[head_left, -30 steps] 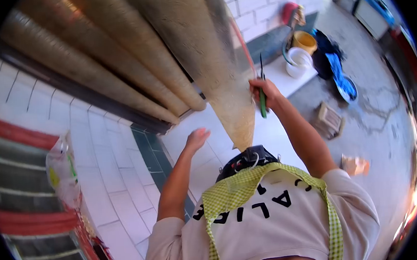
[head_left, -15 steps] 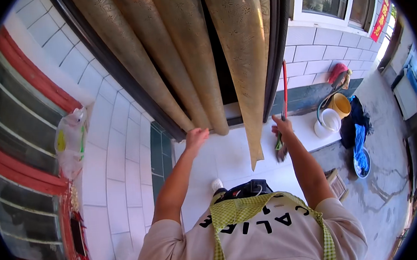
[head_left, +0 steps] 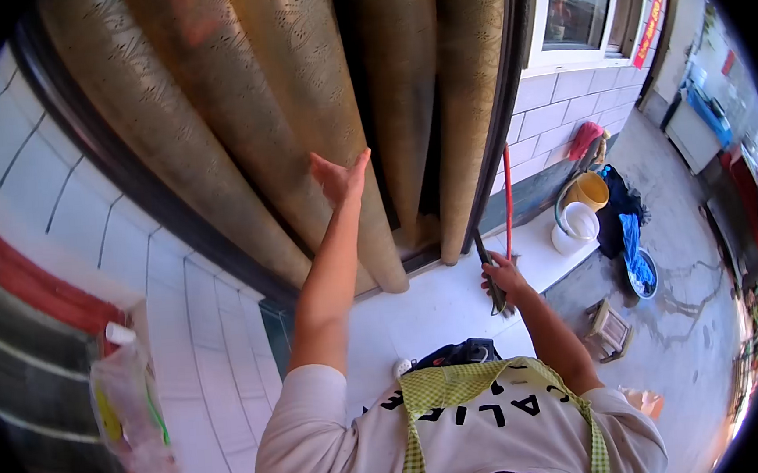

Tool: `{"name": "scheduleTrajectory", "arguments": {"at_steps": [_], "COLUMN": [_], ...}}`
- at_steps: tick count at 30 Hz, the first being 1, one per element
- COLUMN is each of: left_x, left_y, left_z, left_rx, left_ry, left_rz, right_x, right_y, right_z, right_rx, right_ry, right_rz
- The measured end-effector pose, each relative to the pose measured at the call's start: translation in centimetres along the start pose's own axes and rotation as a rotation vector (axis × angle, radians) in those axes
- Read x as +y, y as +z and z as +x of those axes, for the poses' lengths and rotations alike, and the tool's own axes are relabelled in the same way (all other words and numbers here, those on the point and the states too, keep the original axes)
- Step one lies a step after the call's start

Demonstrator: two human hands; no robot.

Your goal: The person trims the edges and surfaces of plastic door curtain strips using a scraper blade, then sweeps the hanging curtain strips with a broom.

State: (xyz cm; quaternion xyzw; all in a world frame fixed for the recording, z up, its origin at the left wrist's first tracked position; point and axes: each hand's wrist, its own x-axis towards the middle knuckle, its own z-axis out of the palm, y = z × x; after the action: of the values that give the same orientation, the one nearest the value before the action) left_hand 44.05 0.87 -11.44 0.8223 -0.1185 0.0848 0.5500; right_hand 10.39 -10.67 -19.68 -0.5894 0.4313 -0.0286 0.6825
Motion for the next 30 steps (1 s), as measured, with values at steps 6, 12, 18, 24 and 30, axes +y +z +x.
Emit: {"name": "scheduleTrajectory", "arguments": {"at_steps": [6,12,18,24,30], "left_x": [4.7,-1.0,-0.5,-1.0,0.2], "left_y": [1.1,2.3,-3.4,-6.4,-8.1], "left_z": [2.5,3.0,-6.5,-11.2,-13.3], "left_rx": [0.139,-0.074,-0.087,-0.188,-0.223], "left_ry": [-0.255,-0.024,0.247,0.276,0.164], "left_rz": [0.128,-0.297,-0.573,-0.704,-0.827], "right_x": [-4.2,-9.8,-25.1,-38.9,-39.0], "right_y": [1.6,1.3,4.0,8.2,9.2], "right_z": [-0.6,2.0,-1.6,-7.2,-6.6], "right_rx": [-0.028,-0.255,0.010,0.467,0.397], "right_ry": [-0.097,-0.742,-1.641,-2.204,-2.229], "right_rz": [-0.148,-0.401,-0.815,-0.652,-0.728]}}
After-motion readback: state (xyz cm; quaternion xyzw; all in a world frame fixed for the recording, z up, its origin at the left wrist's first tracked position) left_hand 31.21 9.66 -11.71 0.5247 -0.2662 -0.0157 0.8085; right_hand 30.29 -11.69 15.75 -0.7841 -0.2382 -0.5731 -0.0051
